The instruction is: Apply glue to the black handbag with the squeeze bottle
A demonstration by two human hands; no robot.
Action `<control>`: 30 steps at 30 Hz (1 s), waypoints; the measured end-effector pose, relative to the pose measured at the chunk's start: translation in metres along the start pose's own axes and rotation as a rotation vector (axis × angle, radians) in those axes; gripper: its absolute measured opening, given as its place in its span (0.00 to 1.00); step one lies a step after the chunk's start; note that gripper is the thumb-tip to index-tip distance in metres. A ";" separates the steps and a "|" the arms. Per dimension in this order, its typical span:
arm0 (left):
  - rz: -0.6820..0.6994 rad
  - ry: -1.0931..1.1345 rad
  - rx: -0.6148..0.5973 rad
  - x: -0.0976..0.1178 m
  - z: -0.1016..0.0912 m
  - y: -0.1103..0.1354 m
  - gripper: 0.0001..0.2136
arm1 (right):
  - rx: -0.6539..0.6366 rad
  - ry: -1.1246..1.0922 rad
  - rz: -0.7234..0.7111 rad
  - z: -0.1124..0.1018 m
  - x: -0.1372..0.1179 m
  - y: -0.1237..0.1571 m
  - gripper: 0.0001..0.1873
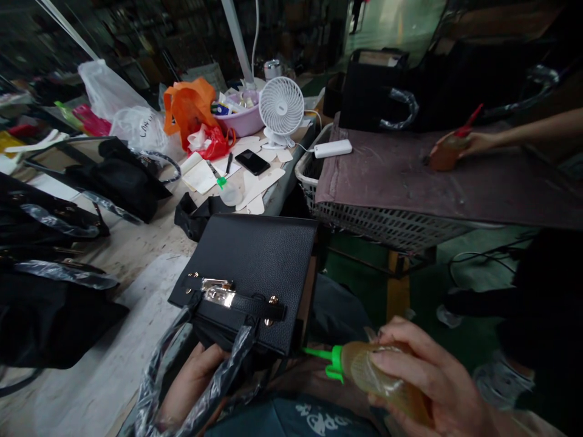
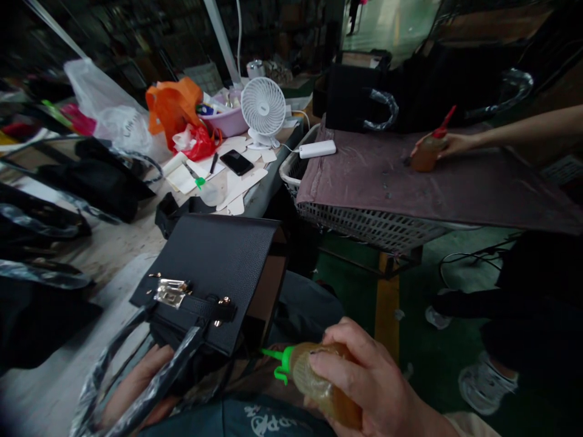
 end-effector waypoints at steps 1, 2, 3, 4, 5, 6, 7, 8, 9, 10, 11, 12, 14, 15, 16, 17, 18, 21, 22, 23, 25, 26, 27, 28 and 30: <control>-0.024 0.009 -0.024 -0.001 0.000 -0.001 0.26 | 0.014 0.014 0.005 0.000 0.004 0.000 0.25; -0.046 0.024 -0.050 -0.002 0.000 -0.003 0.28 | 0.040 0.038 0.000 0.001 0.008 -0.001 0.26; -0.061 0.036 -0.068 -0.003 0.000 -0.003 0.30 | 0.071 0.064 -0.015 0.001 0.011 -0.002 0.27; -0.069 0.041 -0.079 -0.004 0.000 -0.004 0.31 | 0.100 0.088 -0.034 0.001 0.015 -0.002 0.27; -0.072 0.042 -0.086 -0.004 0.000 -0.004 0.31 | 0.125 0.106 -0.055 0.002 0.017 -0.003 0.27; -0.076 0.039 -0.091 -0.004 0.001 -0.003 0.31 | 0.149 0.118 -0.071 0.002 0.019 -0.004 0.26; -0.083 0.029 -0.092 -0.004 0.001 -0.003 0.32 | 0.162 0.120 -0.078 0.002 0.020 -0.004 0.26; -0.086 0.015 -0.084 -0.005 0.002 -0.003 0.32 | 0.165 0.112 -0.080 0.002 0.020 -0.005 0.25; -0.084 0.006 -0.072 -0.005 0.002 -0.002 0.32 | 0.156 0.099 -0.079 0.002 0.020 -0.005 0.24; -0.076 0.000 -0.058 -0.004 0.001 -0.002 0.33 | 0.141 0.084 -0.082 0.003 0.019 -0.005 0.24; -0.067 -0.007 -0.045 -0.004 0.001 -0.002 0.32 | 0.122 0.071 -0.090 0.003 0.018 -0.005 0.23; -0.059 -0.011 -0.036 -0.003 0.002 -0.002 0.32 | 0.105 0.065 -0.096 0.003 0.017 -0.005 0.23; -0.035 -0.028 -0.034 0.000 0.003 0.000 0.30 | 0.097 0.077 -0.115 0.002 0.016 -0.009 0.22; -0.017 -0.042 -0.030 0.002 0.004 0.000 0.29 | 0.106 0.091 -0.115 0.000 0.017 -0.011 0.22; 0.004 -0.059 -0.020 0.004 0.004 0.002 0.29 | 0.120 0.104 -0.109 -0.001 0.019 -0.015 0.22; 0.027 -0.072 -0.010 0.006 0.005 0.003 0.29 | 0.136 0.114 -0.100 -0.003 0.021 -0.019 0.21; 0.046 -0.083 -0.001 0.008 0.005 0.004 0.29 | 0.148 0.117 -0.088 -0.004 0.023 -0.023 0.21; 0.017 -0.080 0.017 0.009 0.008 0.009 0.30 | 0.143 0.068 -0.079 -0.007 0.023 -0.031 0.21; -0.007 -0.071 0.021 0.008 0.008 0.010 0.31 | 0.125 0.038 -0.082 -0.006 0.022 -0.031 0.21; -0.027 -0.064 0.029 0.007 0.009 0.011 0.32 | 0.103 0.007 -0.080 -0.006 0.020 -0.031 0.22; -0.055 -0.064 0.047 0.007 0.009 0.014 0.33 | 0.058 -0.044 -0.068 -0.006 0.015 -0.028 0.23; -0.060 -0.069 0.056 0.007 0.009 0.014 0.33 | 0.037 -0.062 -0.060 -0.007 0.013 -0.027 0.24; -0.060 -0.077 0.067 0.008 0.009 0.015 0.34 | 0.013 -0.074 -0.053 -0.007 0.011 -0.025 0.24; -0.057 -0.095 0.083 0.009 0.008 0.016 0.35 | -0.008 -0.083 -0.049 -0.007 0.010 -0.025 0.24; -0.037 -0.152 0.116 0.012 0.007 0.017 0.36 | -0.013 -0.092 -0.054 -0.007 0.011 -0.026 0.23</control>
Point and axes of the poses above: each hand's wrist, its own y-axis away from the middle knuckle, its own z-axis out of the palm, x = y × z, the point moved 5 cm from there along -y, towards the middle knuckle, and after that the axes turned 8 degrees about x, right-handed, at the moved point
